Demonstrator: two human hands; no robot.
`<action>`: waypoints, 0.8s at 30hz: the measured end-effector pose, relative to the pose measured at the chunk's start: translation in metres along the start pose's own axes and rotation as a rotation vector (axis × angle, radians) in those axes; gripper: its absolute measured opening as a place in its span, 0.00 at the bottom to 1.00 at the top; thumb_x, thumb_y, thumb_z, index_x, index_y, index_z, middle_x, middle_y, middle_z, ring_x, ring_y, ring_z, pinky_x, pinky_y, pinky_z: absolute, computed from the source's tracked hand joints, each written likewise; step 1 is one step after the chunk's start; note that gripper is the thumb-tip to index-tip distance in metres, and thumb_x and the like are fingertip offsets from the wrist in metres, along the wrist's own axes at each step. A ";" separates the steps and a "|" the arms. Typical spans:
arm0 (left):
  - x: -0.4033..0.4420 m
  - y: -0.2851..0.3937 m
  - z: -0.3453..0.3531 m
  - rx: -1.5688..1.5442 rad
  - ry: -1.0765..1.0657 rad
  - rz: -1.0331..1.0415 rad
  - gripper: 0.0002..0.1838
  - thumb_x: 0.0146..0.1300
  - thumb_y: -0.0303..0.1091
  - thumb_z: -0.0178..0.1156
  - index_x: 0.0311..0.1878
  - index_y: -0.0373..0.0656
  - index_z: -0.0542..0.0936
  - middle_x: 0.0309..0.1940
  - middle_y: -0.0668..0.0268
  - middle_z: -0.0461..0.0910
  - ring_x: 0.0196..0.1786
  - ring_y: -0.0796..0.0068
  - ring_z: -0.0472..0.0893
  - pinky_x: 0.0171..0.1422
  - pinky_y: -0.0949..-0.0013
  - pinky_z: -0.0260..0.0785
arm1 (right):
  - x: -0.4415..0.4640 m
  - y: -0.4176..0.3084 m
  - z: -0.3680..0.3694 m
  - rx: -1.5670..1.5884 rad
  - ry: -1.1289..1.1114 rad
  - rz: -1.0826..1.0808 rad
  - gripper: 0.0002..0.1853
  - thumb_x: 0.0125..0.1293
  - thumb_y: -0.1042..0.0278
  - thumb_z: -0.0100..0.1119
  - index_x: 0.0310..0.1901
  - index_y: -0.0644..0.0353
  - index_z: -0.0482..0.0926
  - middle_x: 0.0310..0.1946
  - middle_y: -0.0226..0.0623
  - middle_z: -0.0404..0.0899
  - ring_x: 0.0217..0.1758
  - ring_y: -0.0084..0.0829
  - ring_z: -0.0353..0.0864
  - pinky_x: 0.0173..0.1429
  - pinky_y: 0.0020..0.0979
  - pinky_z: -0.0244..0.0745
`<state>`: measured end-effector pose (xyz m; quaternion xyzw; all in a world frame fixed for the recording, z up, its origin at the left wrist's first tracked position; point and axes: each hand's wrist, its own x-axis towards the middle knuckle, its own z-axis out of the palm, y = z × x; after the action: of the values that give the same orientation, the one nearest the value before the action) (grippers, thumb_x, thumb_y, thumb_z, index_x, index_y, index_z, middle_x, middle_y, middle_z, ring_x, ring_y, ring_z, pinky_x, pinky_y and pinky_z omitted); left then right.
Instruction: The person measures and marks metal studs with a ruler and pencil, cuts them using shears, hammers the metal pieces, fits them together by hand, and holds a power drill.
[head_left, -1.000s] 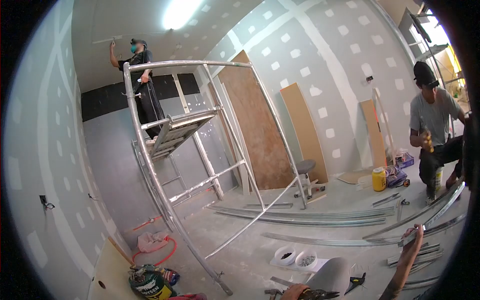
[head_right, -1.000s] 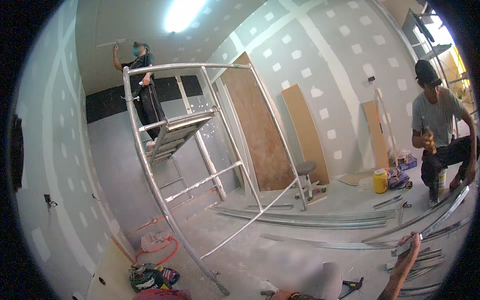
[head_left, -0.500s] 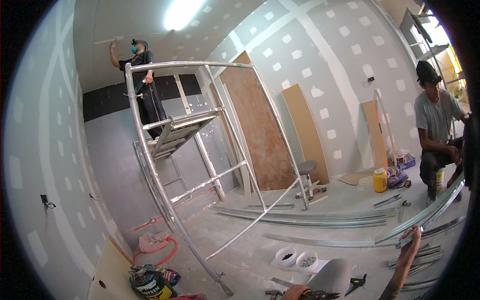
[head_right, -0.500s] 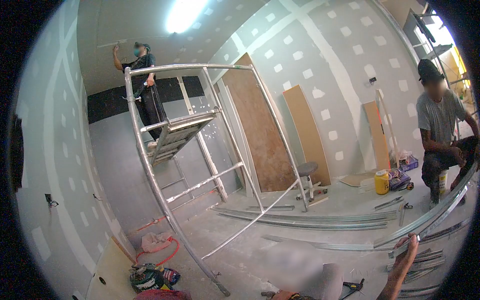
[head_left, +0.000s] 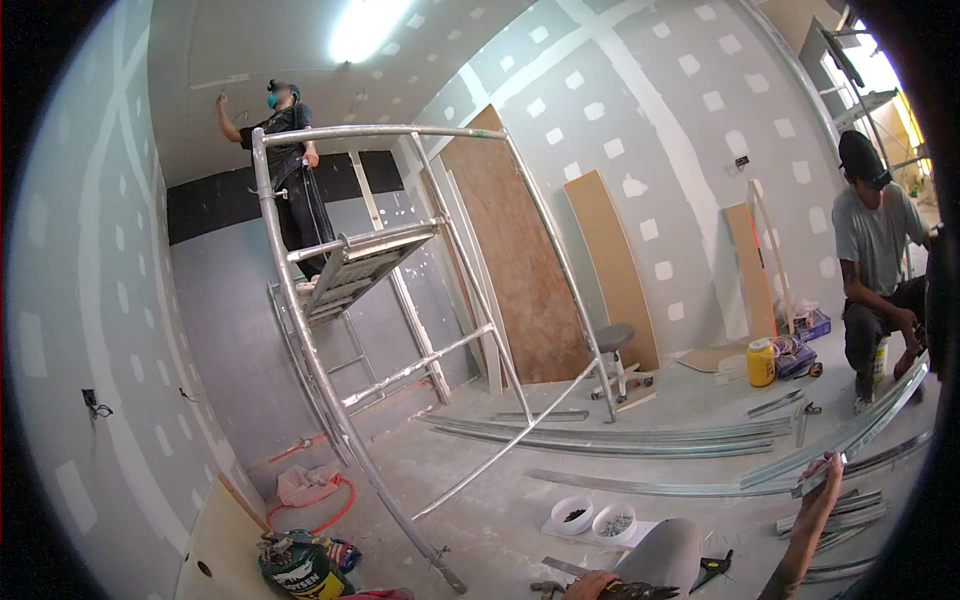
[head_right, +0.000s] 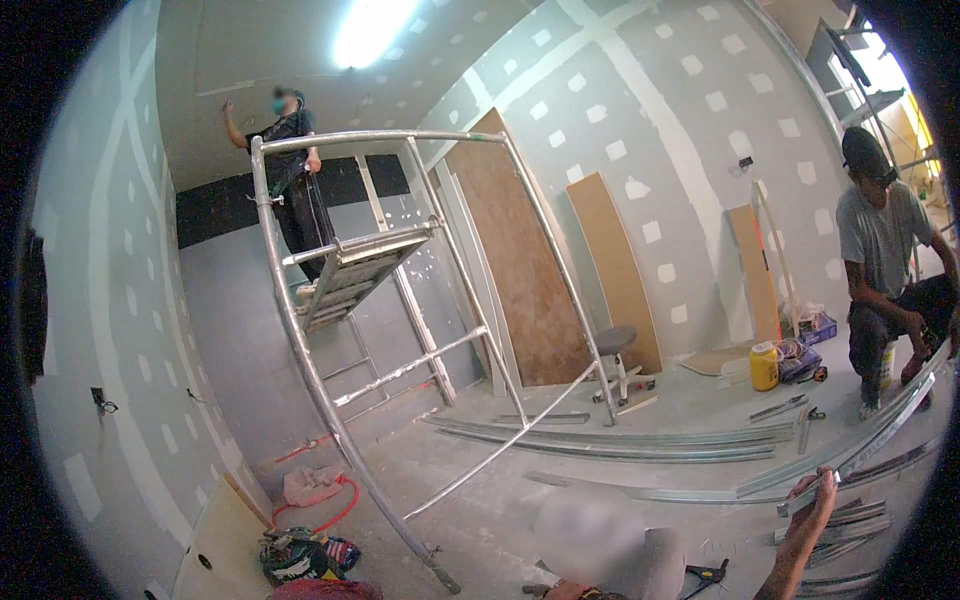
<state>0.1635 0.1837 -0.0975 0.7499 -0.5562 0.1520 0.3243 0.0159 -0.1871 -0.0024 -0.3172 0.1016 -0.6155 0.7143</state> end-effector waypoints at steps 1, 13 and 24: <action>-0.001 -0.001 0.000 0.000 0.000 0.001 0.37 0.43 0.47 0.77 0.55 0.42 0.73 0.43 0.51 0.76 0.45 0.46 0.75 0.50 0.49 0.69 | 0.000 0.001 0.000 -0.003 0.019 0.001 0.23 0.71 0.43 0.53 0.51 0.56 0.72 0.28 0.28 0.68 0.31 0.21 0.69 0.37 0.24 0.63; -0.002 -0.001 -0.001 0.052 -0.044 -0.021 0.38 0.44 0.46 0.76 0.58 0.42 0.72 0.44 0.51 0.76 0.45 0.45 0.76 0.50 0.48 0.69 | -0.001 -0.003 0.002 -0.018 0.025 -0.001 0.21 0.70 0.44 0.54 0.50 0.54 0.72 0.26 0.28 0.68 0.29 0.20 0.68 0.34 0.23 0.62; -0.007 -0.008 0.005 0.062 -0.016 0.006 0.39 0.44 0.48 0.76 0.58 0.42 0.71 0.46 0.51 0.75 0.47 0.45 0.75 0.52 0.49 0.69 | 0.000 0.003 0.003 -0.038 0.026 -0.012 0.21 0.72 0.44 0.52 0.51 0.56 0.71 0.26 0.28 0.69 0.29 0.19 0.69 0.35 0.22 0.65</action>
<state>0.1681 0.1869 -0.1074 0.7589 -0.5562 0.1642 0.2962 0.0194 -0.1860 -0.0018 -0.3235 0.1207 -0.6217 0.7031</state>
